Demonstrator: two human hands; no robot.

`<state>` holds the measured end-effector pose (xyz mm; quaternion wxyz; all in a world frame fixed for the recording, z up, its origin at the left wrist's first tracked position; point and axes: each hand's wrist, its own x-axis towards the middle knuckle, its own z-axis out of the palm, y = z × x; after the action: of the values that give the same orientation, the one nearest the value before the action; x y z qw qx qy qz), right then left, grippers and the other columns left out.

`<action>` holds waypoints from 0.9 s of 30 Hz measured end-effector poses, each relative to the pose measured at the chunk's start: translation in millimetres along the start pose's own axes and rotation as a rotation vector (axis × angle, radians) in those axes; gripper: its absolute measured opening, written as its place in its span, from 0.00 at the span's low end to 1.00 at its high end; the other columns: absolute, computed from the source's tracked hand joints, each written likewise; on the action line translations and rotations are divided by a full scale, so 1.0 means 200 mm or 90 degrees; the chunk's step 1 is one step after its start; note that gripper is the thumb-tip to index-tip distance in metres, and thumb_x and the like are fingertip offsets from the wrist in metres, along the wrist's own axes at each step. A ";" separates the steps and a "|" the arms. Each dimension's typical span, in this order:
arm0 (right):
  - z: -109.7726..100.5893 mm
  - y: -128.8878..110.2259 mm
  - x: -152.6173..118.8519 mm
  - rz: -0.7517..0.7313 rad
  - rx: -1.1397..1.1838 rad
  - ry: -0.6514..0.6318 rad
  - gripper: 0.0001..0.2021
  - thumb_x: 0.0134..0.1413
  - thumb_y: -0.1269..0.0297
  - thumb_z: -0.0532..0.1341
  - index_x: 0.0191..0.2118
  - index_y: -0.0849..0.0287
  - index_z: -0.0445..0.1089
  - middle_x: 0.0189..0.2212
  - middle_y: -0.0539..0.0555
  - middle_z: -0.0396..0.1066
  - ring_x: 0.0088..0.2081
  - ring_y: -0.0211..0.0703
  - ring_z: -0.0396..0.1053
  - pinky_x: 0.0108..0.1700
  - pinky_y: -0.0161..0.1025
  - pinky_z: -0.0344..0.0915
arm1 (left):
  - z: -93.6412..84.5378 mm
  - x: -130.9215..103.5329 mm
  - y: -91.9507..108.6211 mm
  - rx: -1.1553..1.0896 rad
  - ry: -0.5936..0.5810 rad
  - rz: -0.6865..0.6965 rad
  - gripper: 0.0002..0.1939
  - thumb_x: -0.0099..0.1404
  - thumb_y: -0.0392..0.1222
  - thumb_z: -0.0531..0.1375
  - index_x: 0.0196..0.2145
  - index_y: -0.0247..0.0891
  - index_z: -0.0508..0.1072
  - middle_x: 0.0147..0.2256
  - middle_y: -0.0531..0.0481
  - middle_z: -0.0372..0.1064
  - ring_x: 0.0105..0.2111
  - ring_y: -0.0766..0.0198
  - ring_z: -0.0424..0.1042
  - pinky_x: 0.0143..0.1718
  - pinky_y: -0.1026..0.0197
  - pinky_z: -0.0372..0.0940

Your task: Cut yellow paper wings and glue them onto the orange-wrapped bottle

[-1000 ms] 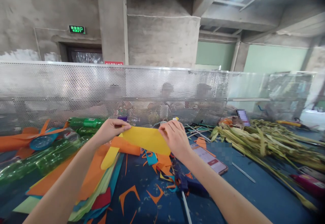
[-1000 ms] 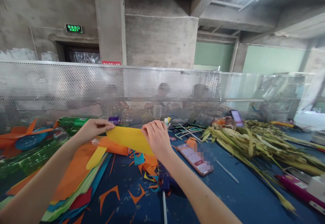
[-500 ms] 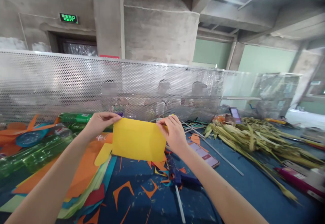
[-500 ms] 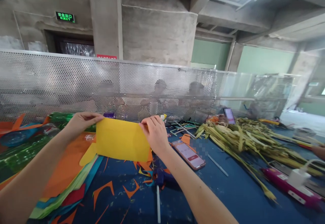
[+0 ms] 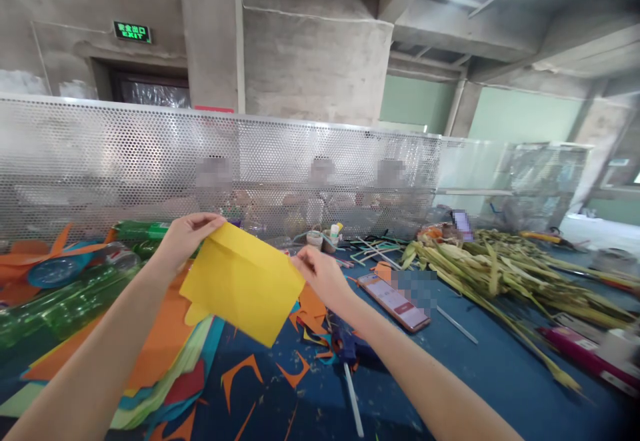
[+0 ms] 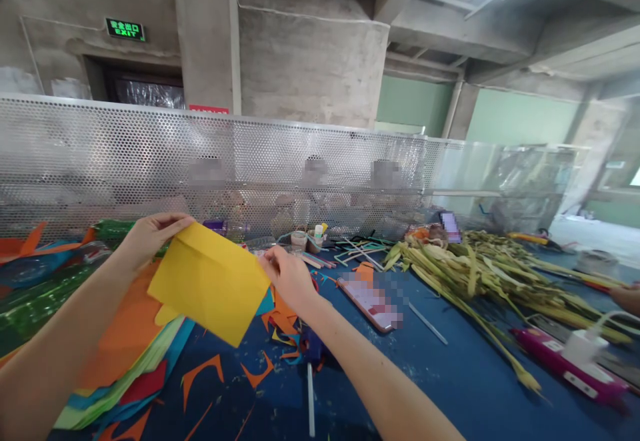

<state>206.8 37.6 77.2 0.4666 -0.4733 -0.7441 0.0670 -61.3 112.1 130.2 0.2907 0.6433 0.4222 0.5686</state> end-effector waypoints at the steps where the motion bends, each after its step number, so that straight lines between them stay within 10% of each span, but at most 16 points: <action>1: 0.03 0.01 -0.01 0.015 0.030 -0.032 0.09 0.57 0.58 0.54 0.30 0.57 0.63 0.18 0.46 0.61 0.21 0.37 0.63 0.26 0.34 0.59 | 0.00 0.00 0.01 0.009 0.008 -0.014 0.19 0.45 0.56 0.66 0.31 0.40 0.77 0.33 0.48 0.74 0.35 0.54 0.71 0.27 0.63 0.66; 8: 0.06 0.02 0.01 0.113 0.203 -0.143 0.09 0.56 0.58 0.54 0.30 0.58 0.63 0.18 0.45 0.62 0.15 0.31 0.59 0.19 0.29 0.57 | -0.01 0.00 0.01 0.004 0.019 -0.069 0.20 0.42 0.54 0.67 0.30 0.39 0.78 0.31 0.48 0.75 0.31 0.56 0.72 0.24 0.65 0.65; 27: 0.02 0.04 0.04 0.187 0.301 -0.108 0.12 0.52 0.54 0.58 0.31 0.60 0.66 0.19 0.45 0.63 0.16 0.29 0.55 0.19 0.30 0.55 | 0.01 0.02 -0.07 -0.132 -0.080 -0.145 0.22 0.43 0.52 0.68 0.35 0.37 0.76 0.32 0.47 0.74 0.30 0.59 0.73 0.27 0.64 0.68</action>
<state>208.8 49.1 75.6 0.4852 -0.4468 -0.6677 0.3451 -63.1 123.1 120.6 0.4440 0.5919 0.4126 0.5313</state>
